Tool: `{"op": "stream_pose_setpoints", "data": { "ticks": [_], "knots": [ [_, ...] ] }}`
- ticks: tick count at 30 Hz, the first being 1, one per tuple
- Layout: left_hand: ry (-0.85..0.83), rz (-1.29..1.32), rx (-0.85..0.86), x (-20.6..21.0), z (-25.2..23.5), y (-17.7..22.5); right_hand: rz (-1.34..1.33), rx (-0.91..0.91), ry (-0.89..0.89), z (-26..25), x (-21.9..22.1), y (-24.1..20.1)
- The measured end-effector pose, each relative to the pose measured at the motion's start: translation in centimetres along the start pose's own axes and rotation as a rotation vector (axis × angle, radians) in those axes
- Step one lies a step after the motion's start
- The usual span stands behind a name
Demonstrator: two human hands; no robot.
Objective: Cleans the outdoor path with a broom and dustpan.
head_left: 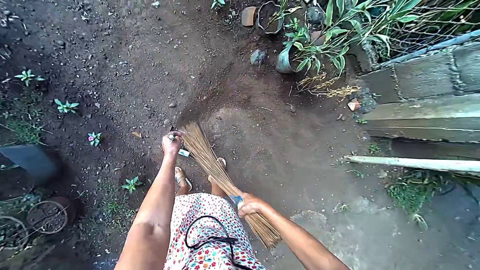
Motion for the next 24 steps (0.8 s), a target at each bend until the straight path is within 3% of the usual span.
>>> {"op": "stream_pose_setpoints", "data": {
  "ticks": [6, 8, 11, 14, 16, 20, 24],
  "knots": [
    [0.047, 0.069, 0.012, -0.9, -0.4, -1.5, -0.117, -0.081, 0.150, 10.1, -4.8, 2.5],
    [0.075, 0.081, 0.009, -1.3, 0.0, -2.0, -0.089, -0.104, 0.179, 8.7, -7.3, 1.1],
    [0.077, 0.016, 0.042, -2.0, 1.2, -3.1, 0.016, -0.117, 0.232, 2.3, -9.0, -2.8],
    [0.128, 0.061, 0.058, -2.7, 1.8, -2.6, 0.197, -0.115, 0.185, -2.7, -7.9, -5.7],
    [0.178, 0.135, 0.000, -3.4, 3.7, -3.3, 0.348, -0.050, 0.066, -3.1, -5.3, -4.2],
    [0.328, 0.324, -0.057, -4.6, 7.3, -7.4, 0.399, -0.058, 0.029, 2.7, -7.2, -0.2],
    [0.579, 0.524, -0.044, -5.4, 12.7, -13.7, 0.547, -0.107, 0.124, 9.0, -13.0, -1.4]
  ]
}}
Point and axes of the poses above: each hand's wrist, its own z-axis away from the middle knuckle, its own x-axis out of the palm, y = z × x, the point moved 5 cm from there along -z, towards the middle knuckle, and after that the axes turned 1 degree about y, right-handed, at the moved point
